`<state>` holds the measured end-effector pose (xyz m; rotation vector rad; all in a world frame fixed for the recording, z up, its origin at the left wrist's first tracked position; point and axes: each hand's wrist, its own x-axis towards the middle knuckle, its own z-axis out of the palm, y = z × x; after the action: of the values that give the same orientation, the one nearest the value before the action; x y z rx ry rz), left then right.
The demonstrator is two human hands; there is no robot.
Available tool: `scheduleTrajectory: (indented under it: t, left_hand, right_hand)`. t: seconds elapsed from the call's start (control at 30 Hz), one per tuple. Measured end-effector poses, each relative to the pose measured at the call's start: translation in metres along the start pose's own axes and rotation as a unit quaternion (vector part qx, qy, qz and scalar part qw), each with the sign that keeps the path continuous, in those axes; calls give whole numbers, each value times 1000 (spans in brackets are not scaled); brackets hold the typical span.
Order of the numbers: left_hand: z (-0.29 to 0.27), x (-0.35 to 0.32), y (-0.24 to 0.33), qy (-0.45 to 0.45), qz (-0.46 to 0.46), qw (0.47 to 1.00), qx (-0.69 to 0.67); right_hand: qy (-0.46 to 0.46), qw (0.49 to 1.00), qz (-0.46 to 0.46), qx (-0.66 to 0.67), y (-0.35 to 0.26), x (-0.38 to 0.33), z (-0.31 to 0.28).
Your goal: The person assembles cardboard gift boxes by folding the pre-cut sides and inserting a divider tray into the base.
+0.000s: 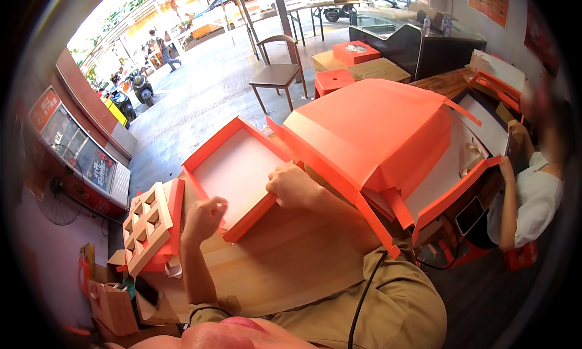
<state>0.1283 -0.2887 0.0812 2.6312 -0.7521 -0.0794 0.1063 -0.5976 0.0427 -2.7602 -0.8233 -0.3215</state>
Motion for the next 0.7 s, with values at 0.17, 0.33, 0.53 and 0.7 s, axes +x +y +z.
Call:
scheduleTrajectory:
  t: [0.17,0.33,0.53,0.7]
  left_hand:
    - [5,4,-68,41,-186,958,216]
    - [14,8,-98,2,-163,979,119]
    - [16,11,-104,-34,-137,986,86]
    - [1,4,-55,-50,-151,982,101]
  right_hand:
    - [-37,998,-6,48,-8,2,2]
    - [-27,999,-36,30,-5,4,12]
    - [150,988,-41,-21,-7,7,7]
    - [256,966,-28,-9,-9,7,-6]
